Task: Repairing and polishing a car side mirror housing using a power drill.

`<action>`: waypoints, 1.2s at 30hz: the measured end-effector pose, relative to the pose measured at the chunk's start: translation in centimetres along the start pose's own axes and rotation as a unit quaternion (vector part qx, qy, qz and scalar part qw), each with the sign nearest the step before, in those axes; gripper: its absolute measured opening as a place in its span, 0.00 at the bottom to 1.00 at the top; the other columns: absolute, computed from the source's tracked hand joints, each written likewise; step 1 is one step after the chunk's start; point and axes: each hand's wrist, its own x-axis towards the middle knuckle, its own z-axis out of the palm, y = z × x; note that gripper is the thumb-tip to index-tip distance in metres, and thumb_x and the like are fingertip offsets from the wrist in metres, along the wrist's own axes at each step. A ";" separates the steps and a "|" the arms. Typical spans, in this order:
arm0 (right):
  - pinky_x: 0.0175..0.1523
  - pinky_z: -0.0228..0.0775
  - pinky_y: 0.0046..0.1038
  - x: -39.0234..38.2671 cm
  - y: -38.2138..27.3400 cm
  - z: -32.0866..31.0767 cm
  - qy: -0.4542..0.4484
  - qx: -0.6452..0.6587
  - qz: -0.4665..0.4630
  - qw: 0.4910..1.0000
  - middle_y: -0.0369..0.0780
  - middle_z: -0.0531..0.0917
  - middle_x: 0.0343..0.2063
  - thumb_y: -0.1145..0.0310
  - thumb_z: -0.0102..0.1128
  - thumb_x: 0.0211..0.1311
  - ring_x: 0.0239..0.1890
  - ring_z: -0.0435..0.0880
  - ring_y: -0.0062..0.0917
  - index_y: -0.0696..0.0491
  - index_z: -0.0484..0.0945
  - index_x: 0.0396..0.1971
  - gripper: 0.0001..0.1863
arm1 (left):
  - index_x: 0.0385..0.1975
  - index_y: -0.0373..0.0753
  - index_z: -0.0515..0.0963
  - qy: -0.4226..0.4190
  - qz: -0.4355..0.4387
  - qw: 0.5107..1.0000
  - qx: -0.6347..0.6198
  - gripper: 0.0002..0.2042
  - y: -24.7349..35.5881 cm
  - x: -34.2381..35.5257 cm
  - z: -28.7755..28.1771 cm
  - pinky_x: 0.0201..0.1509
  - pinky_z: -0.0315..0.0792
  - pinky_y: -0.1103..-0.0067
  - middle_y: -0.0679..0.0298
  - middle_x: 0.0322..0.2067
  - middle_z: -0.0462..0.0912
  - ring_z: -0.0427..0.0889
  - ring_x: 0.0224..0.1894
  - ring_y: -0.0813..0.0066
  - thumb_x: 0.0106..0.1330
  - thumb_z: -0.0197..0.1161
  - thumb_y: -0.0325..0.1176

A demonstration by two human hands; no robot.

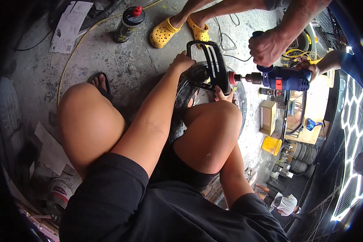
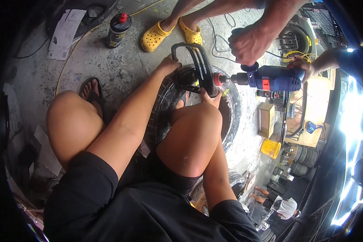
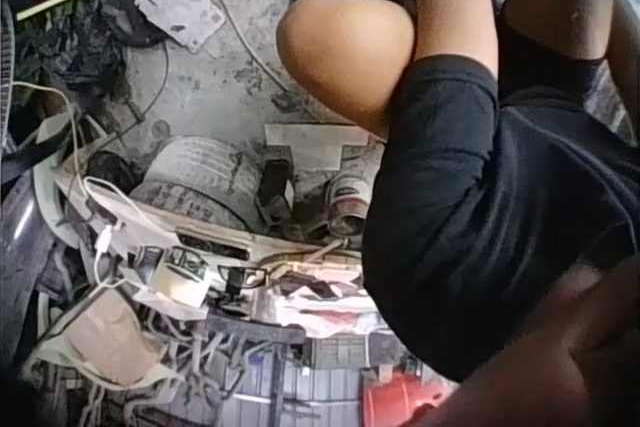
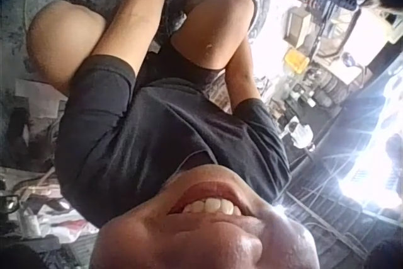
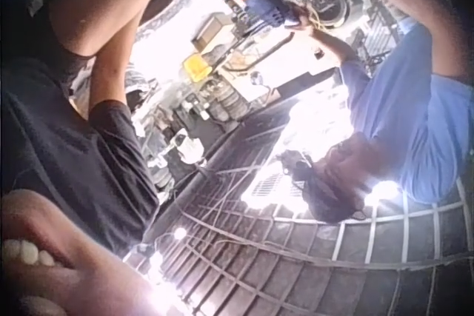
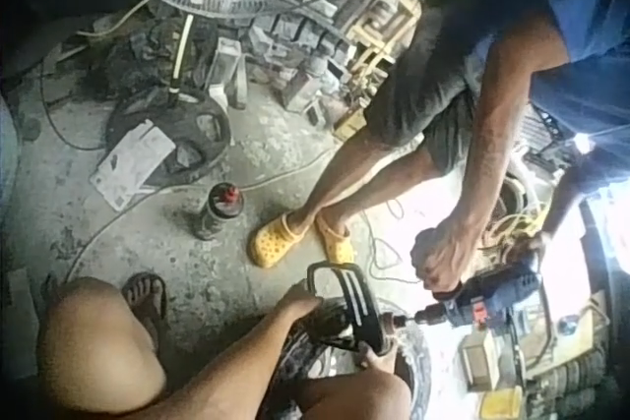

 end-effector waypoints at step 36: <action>0.38 0.65 0.28 -2.9 -4.9 -0.4 0.030 -0.048 0.040 0.998 0.45 0.74 0.35 0.59 0.73 0.35 0.33 0.73 0.27 0.60 0.62 0.46 0.39 | 0.35 0.36 0.70 0.047 0.134 0.988 -0.059 0.23 4.7 -1.5 -5.4 0.32 0.69 0.81 0.62 0.25 0.77 0.75 0.26 0.76 0.42 0.71 0.40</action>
